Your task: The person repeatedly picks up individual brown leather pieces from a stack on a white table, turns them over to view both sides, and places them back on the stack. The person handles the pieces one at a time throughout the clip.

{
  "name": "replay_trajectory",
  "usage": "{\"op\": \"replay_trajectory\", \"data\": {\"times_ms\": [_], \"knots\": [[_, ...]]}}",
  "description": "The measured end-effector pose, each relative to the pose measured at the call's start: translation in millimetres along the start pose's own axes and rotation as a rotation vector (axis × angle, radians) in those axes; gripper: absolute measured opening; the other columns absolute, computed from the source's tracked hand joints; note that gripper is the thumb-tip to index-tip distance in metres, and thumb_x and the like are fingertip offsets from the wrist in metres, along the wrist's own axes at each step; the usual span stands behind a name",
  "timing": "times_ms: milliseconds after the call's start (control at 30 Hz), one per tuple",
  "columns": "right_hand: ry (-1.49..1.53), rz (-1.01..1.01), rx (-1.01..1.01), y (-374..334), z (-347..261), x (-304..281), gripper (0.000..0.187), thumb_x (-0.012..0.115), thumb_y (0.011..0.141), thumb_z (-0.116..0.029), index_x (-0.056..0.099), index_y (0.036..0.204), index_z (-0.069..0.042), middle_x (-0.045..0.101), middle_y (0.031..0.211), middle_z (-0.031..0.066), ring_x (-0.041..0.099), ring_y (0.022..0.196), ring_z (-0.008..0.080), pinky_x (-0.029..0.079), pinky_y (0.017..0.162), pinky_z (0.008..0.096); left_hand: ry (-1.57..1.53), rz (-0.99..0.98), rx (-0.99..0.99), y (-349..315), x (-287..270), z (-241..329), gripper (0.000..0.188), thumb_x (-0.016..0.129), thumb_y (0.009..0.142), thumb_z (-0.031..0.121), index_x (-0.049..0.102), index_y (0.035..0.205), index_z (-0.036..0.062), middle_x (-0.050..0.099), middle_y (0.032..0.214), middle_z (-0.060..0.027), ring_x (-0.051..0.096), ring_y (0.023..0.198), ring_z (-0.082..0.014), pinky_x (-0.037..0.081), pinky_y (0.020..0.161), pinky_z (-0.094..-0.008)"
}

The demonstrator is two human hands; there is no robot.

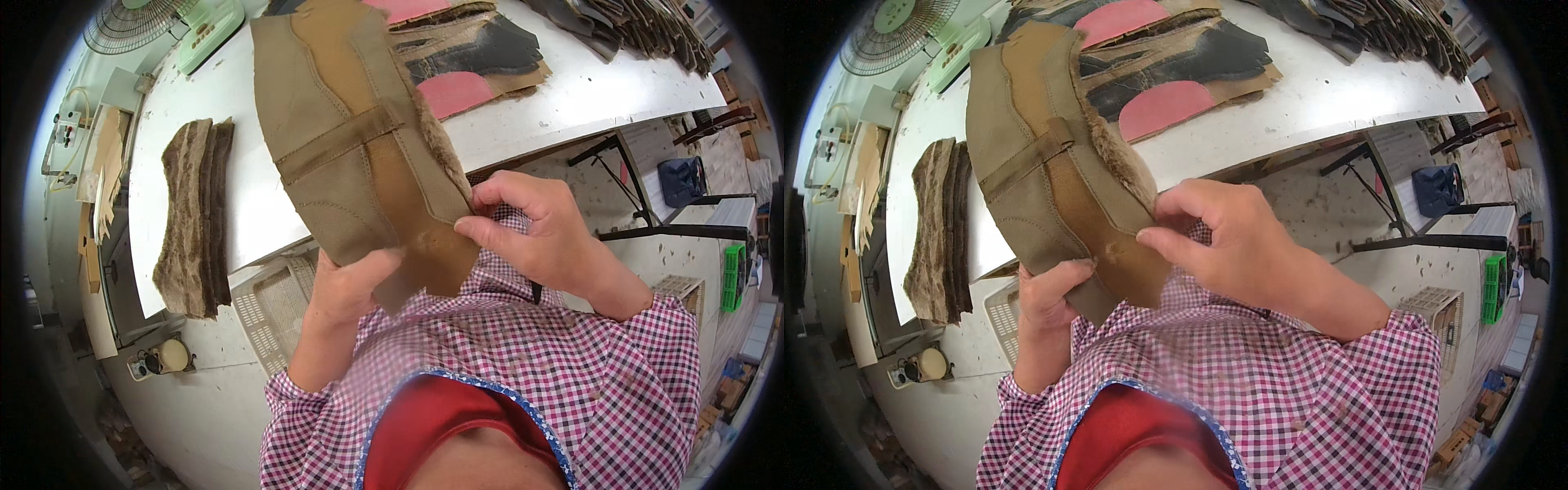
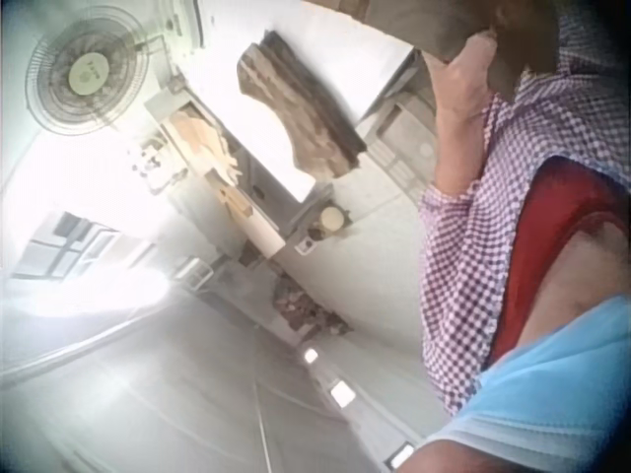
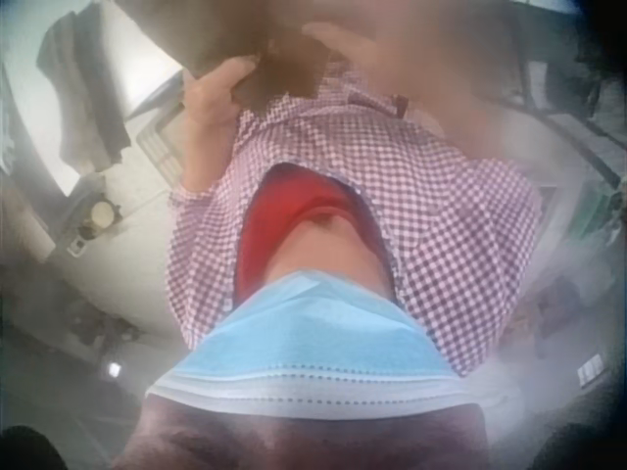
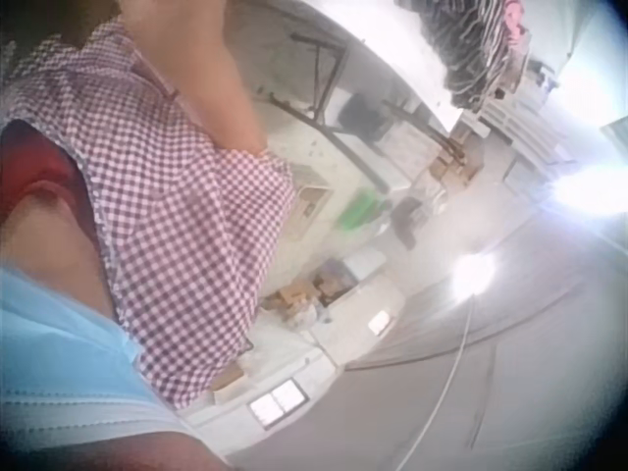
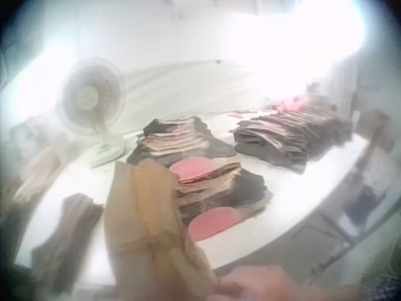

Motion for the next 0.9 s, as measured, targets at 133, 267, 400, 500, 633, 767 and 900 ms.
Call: {"op": "replay_trajectory", "data": {"times_ms": [133, 267, 400, 500, 633, 767, 900], "knots": [[-0.014, 0.085, -0.098, -3, 0, 1, 0.014, 0.07, 0.082, -0.008, 0.063, 0.09, 0.002, 0.065, 0.075, 0.013, 0.064, 0.064, 0.0205, 0.051, 0.059, 0.0297, 0.113, 0.129, -0.004, 0, 2, -4, 0.037, 0.064, 0.082, -0.001, 0.057, 0.119, -0.0029, 0.064, 0.112, -0.0104, 0.061, 0.101, -0.0191, 0.05, 0.087, -0.0336], [0.045, 0.048, 0.014, -8, 1, 6, 0.013, 0.066, 0.085, -0.007, 0.062, 0.093, 0.001, 0.063, 0.072, 0.0125, 0.063, 0.062, 0.02, 0.049, 0.056, 0.0297, 0.195, 0.244, 0.05, 9, 8, -3, 0.034, 0.068, 0.083, 0.001, 0.059, 0.115, -0.0021, 0.065, 0.109, -0.0092, 0.062, 0.097, -0.0177, 0.051, 0.084, -0.0312], [0.227, 0.044, 0.135, -10, 25, 15, 0.013, 0.066, 0.086, -0.008, 0.06, 0.092, 0.001, 0.061, 0.069, 0.0119, 0.06, 0.058, 0.0205, 0.047, 0.054, 0.0296, 0.2, 0.321, 0.113, 11, 4, -10, 0.033, 0.069, 0.082, 0.002, 0.06, 0.113, -0.0019, 0.065, 0.107, -0.0086, 0.062, 0.095, -0.0172, 0.051, 0.082, -0.0298], [0.165, 0.193, -0.043, -7, 20, 13, 0.013, 0.068, 0.084, -0.007, 0.06, 0.089, 0.001, 0.06, 0.071, 0.0117, 0.059, 0.058, 0.0216, 0.046, 0.053, 0.0303, 0.301, 0.314, 0.132, 11, 5, -3, 0.033, 0.07, 0.081, 0.002, 0.06, 0.112, -0.002, 0.065, 0.105, -0.0086, 0.062, 0.094, -0.0171, 0.051, 0.081, -0.0298], [-0.166, 0.26, -0.29, 3, -7, 3, 0.013, 0.069, 0.081, -0.005, 0.06, 0.087, 0.0, 0.06, 0.072, 0.0112, 0.057, 0.06, 0.023, 0.046, 0.053, 0.0314, 0.378, 0.276, 0.125, 9, 5, -1, 0.041, 0.07, 0.082, 0.0, 0.056, 0.12, -0.0015, 0.063, 0.114, -0.0102, 0.06, 0.102, -0.0202, 0.049, 0.09, -0.0332], [-0.138, 0.171, -0.296, 7, -9, 4, 0.012, 0.07, 0.081, -0.003, 0.06, 0.087, 0.001, 0.059, 0.073, 0.0082, 0.054, 0.06, 0.0162, 0.043, 0.054, 0.0262, 0.395, 0.253, 0.109, 4, 7, -1, 0.041, 0.072, 0.081, 0.001, 0.057, 0.119, -0.0013, 0.064, 0.112, -0.0095, 0.06, 0.101, -0.0199, 0.049, 0.09, -0.0329], [0.143, 0.156, -0.103, 0, 7, 11, 0.012, 0.07, 0.081, -0.005, 0.06, 0.083, 0.001, 0.056, 0.069, 0.008, 0.053, 0.058, 0.0149, 0.044, 0.053, 0.0282, 0.327, 0.272, 0.074, 2, 7, -6, 0.03, 0.072, 0.081, 0.004, 0.062, 0.109, -0.0018, 0.067, 0.101, -0.0072, 0.063, 0.09, -0.0158, 0.051, 0.077, -0.0294]]}}
Point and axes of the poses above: each hand's wrist, its own y-axis towards the middle knuckle, its own x-axis out of the palm, z = x × y, the point moved 6 cm from there along y, towards the middle knuckle
